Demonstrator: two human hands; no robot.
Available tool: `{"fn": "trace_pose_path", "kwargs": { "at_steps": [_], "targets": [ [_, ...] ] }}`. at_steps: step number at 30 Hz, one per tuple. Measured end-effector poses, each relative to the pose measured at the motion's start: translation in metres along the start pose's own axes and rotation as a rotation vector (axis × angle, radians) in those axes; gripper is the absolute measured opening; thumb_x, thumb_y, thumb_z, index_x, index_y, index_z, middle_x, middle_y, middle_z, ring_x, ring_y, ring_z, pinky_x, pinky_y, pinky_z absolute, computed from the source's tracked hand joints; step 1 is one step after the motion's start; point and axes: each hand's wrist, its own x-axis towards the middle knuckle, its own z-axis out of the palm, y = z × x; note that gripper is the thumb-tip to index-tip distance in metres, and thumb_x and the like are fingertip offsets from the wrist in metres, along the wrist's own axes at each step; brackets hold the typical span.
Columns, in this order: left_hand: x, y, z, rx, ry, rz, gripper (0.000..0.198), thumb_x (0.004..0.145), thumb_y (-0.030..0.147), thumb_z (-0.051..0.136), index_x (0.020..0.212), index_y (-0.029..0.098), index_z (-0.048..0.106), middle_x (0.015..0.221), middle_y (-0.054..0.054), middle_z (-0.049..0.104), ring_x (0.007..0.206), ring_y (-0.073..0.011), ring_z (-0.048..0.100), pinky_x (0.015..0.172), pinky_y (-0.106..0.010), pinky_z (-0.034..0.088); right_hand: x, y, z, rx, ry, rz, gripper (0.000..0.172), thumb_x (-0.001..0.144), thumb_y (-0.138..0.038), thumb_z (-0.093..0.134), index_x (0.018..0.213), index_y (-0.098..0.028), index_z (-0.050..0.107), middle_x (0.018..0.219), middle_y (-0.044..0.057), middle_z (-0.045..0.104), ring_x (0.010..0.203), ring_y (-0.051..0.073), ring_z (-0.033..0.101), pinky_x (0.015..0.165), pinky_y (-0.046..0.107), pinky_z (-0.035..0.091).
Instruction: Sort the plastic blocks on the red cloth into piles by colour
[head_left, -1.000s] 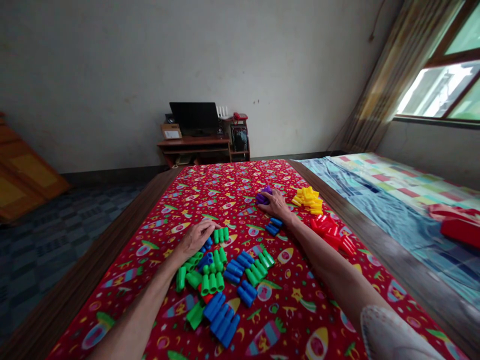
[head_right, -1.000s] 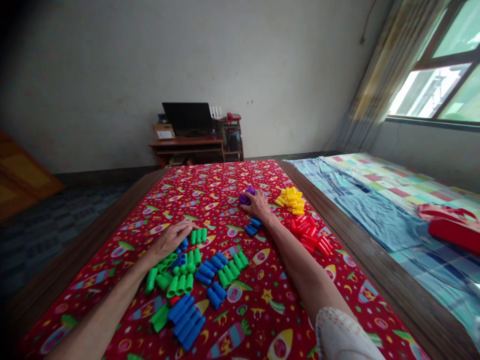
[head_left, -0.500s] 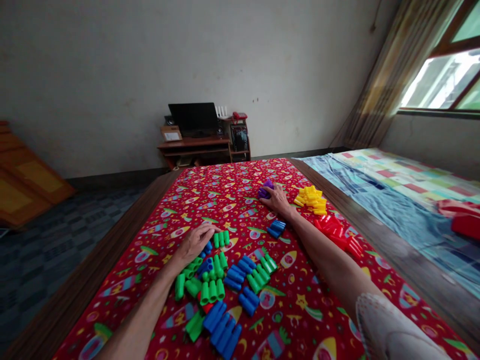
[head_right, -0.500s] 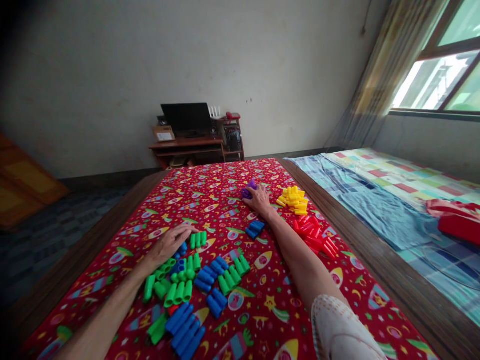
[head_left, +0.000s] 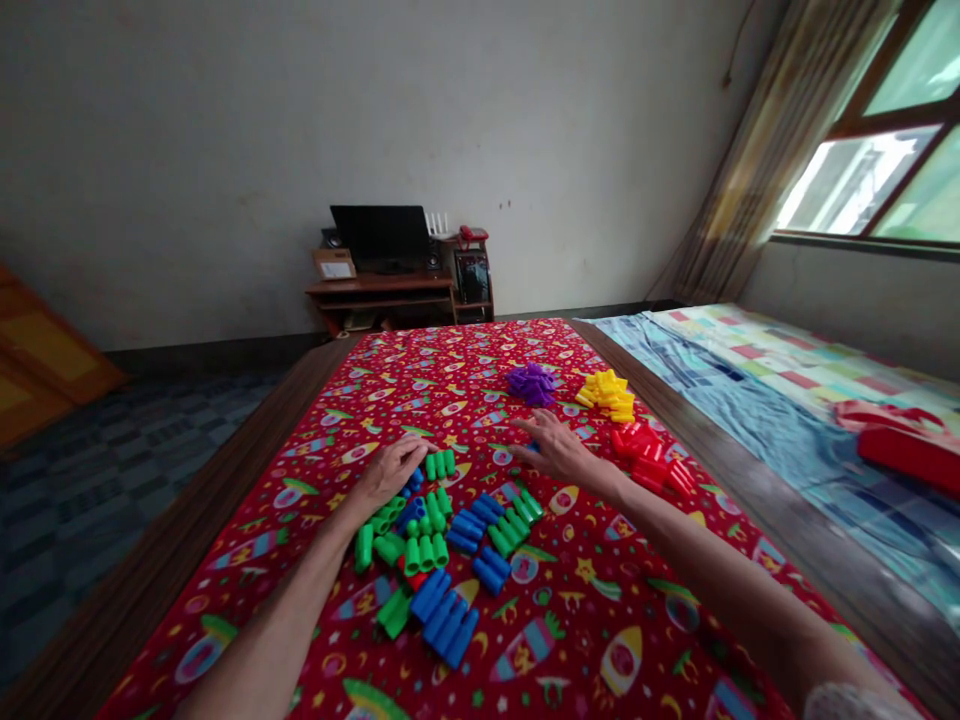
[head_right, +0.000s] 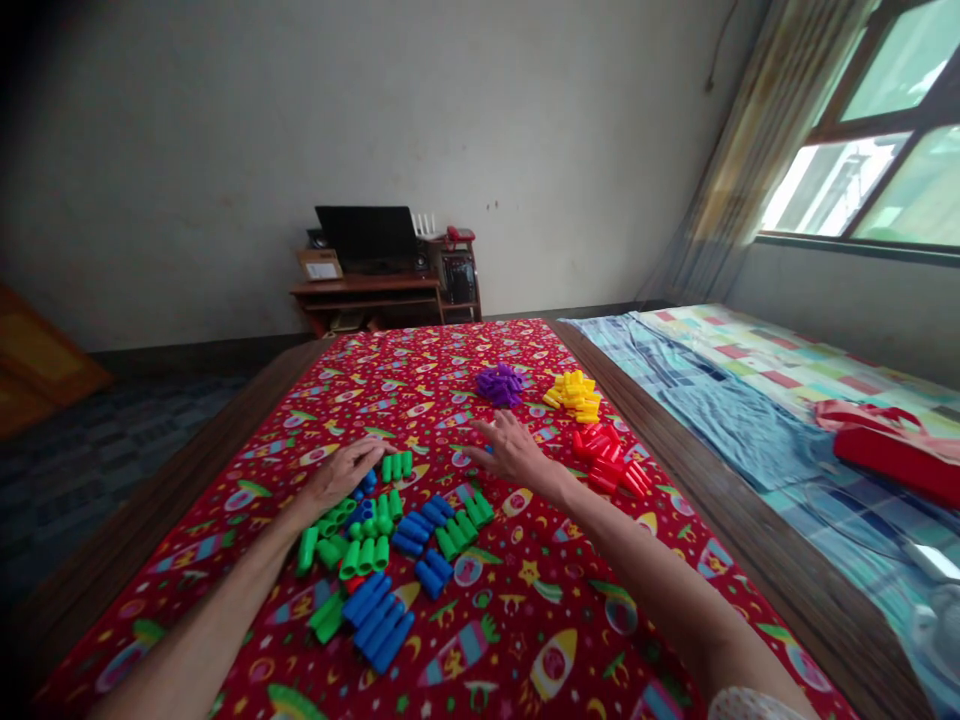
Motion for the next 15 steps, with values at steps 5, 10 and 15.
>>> {"fn": "trace_pose_path", "kwargs": {
  "at_steps": [5, 10, 15],
  "targets": [
    [0.001, 0.001, 0.0, -0.008, 0.012, 0.019, 0.05, 0.086, 0.057, 0.039, 0.084, 0.019, 0.071, 0.093, -0.008, 0.073, 0.092, -0.0223, 0.066, 0.088, -0.032, 0.052, -0.008, 0.002, 0.007, -0.089, -0.101, 0.033, 0.027, 0.097, -0.026, 0.04, 0.107, -0.017, 0.064, 0.107, 0.013, 0.06, 0.101, 0.021, 0.054, 0.091, 0.038, 0.047],
    [0.0, 0.001, -0.001, -0.005, 0.013, 0.021, 0.046, 0.087, 0.054, 0.04, 0.086, 0.02, 0.071, 0.094, -0.008, 0.073, 0.091, -0.0216, 0.066, 0.089, -0.032, 0.052, 0.006, 0.013, 0.001, -0.128, -0.08, 0.078, 0.026, 0.095, -0.027, 0.047, 0.109, -0.014, 0.064, 0.118, 0.017, 0.057, 0.113, 0.025, 0.052, 0.097, 0.043, 0.043],
    [0.001, -0.003, 0.0, 0.0, 0.01, 0.014, 0.047, 0.086, 0.056, 0.039, 0.086, 0.02, 0.071, 0.093, -0.008, 0.073, 0.091, -0.022, 0.066, 0.089, -0.032, 0.052, -0.024, 0.024, -0.04, -0.128, 0.108, 0.055, 0.042, 0.094, -0.038, 0.048, 0.133, -0.022, 0.052, 0.14, 0.017, 0.045, 0.133, 0.031, 0.038, 0.108, 0.054, 0.033]
  ]
}}
